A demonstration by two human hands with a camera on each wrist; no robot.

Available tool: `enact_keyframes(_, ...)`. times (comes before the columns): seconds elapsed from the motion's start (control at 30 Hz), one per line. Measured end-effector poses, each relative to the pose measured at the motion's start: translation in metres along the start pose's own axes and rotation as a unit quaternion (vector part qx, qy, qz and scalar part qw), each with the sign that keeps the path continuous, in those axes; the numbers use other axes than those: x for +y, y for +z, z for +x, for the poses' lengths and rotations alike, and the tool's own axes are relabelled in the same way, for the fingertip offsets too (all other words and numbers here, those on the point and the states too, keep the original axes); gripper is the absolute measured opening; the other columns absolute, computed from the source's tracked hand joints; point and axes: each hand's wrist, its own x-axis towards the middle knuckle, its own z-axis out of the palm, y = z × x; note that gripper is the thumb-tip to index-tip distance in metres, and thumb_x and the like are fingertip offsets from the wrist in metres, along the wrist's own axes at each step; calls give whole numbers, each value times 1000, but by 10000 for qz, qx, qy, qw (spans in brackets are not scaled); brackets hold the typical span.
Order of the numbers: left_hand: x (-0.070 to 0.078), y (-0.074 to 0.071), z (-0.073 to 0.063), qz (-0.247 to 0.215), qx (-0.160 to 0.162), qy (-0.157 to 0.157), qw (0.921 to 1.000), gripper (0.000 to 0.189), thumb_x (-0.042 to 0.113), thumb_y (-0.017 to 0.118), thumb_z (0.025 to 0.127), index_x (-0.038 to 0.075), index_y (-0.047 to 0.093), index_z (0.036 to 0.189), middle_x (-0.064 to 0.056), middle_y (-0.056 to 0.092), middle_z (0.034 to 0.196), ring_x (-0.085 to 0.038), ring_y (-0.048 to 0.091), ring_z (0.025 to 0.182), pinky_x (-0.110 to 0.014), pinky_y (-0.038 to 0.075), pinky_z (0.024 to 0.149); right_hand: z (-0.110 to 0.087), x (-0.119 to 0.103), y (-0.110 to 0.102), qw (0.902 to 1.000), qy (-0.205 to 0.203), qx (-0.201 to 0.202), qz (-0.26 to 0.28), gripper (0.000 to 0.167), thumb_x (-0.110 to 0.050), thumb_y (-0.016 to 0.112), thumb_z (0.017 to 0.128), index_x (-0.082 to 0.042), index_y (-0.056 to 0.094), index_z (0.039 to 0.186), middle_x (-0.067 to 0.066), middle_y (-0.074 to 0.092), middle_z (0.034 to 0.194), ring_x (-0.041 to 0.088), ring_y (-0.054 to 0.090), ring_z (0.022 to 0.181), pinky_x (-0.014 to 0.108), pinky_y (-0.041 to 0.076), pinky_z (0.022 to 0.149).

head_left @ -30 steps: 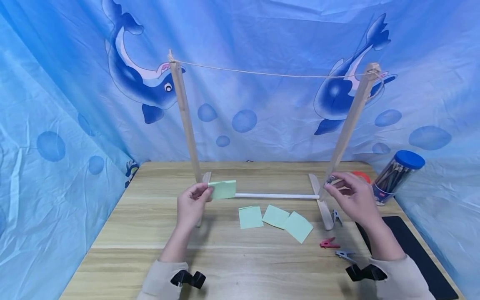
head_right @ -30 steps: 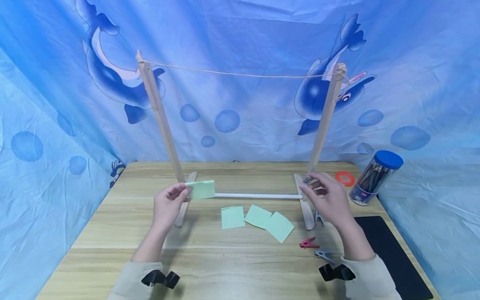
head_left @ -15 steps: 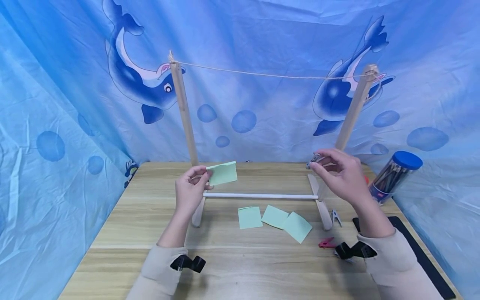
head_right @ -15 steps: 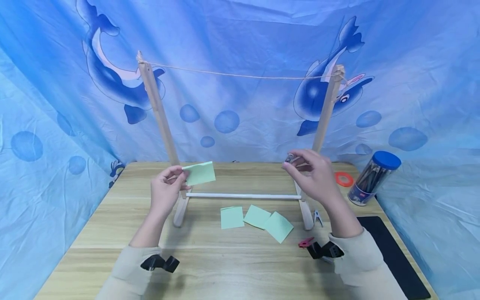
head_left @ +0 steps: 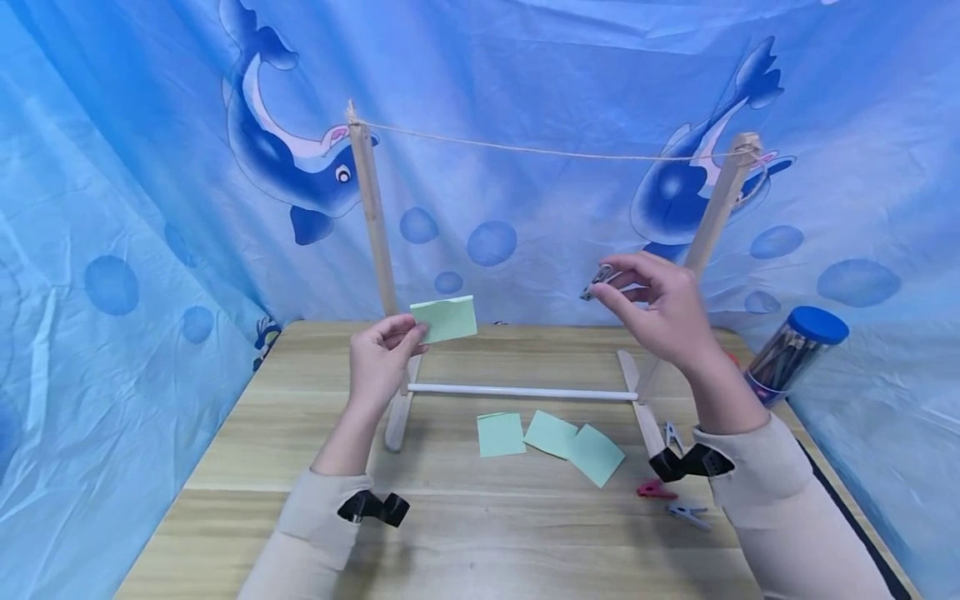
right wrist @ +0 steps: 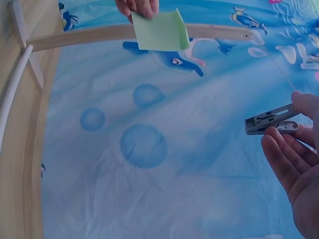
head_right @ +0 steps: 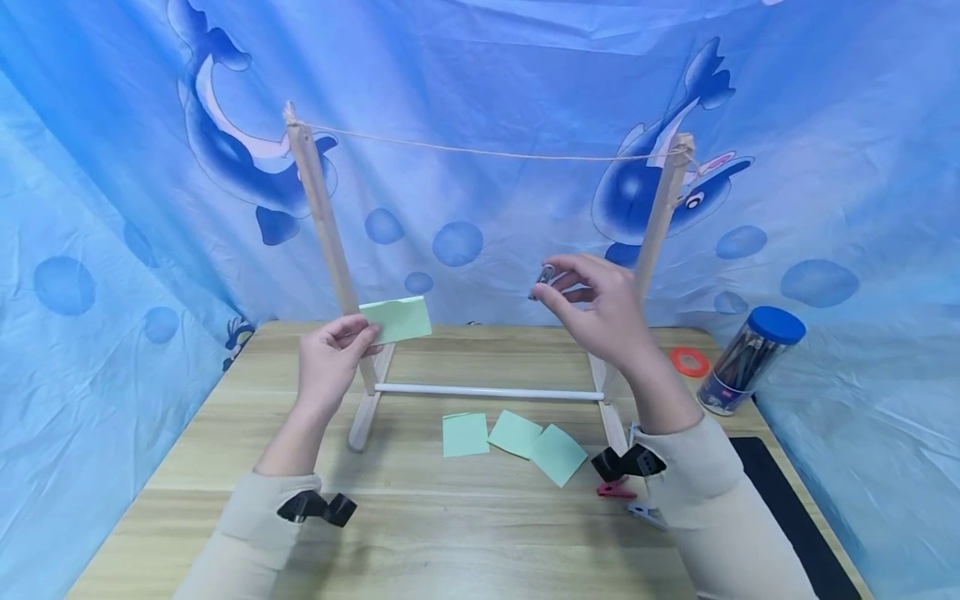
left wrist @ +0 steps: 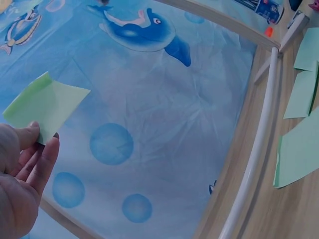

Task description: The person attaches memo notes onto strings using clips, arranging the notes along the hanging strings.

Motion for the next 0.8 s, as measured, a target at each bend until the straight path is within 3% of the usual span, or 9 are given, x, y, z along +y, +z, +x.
enact_keyframes(0.2, 12, 6, 12, -122, -138, 139, 9997, 21, 2, 73, 92, -13, 69, 106, -22, 74, 97, -10, 74, 75, -31, 64, 71, 23, -15, 3, 9999, -24, -113, -27, 25, 1, 74, 90, 0, 73, 115, 9, 74, 94, 1, 67, 81, 14, 58, 72)
enact_keyframes(0.37, 30, 9, 27, -260, -175, 416, 9986, 22, 3, 72, 93, -14, 68, 107, -25, 73, 98, -12, 74, 77, -32, 64, 70, 52, -31, 6, 9991, -357, -197, 106, 22, 0, 74, 91, 2, 72, 113, 9, 73, 92, 4, 68, 80, 17, 60, 71)
enact_keyframes(0.6, 58, 12, 49, -311, -92, 896, 9954, 24, 9, 72, 95, -12, 70, 107, -8, 75, 90, -13, 73, 71, -30, 63, 65, 93, -55, 5, 9958, -851, -117, 328, 22, -1, 72, 93, 7, 70, 114, 9, 74, 90, 9, 70, 77, 21, 61, 71)
enact_keyframes(0.8, 72, 13, 57, -195, -49, 983, 9950, 25, 18, 74, 95, -4, 72, 106, -1, 73, 80, -11, 67, 57, -24, 59, 52, 118, -72, 3, 9951, -918, -89, 347, 20, -3, 69, 95, 8, 70, 112, 8, 73, 90, 9, 70, 77, 22, 61, 76)
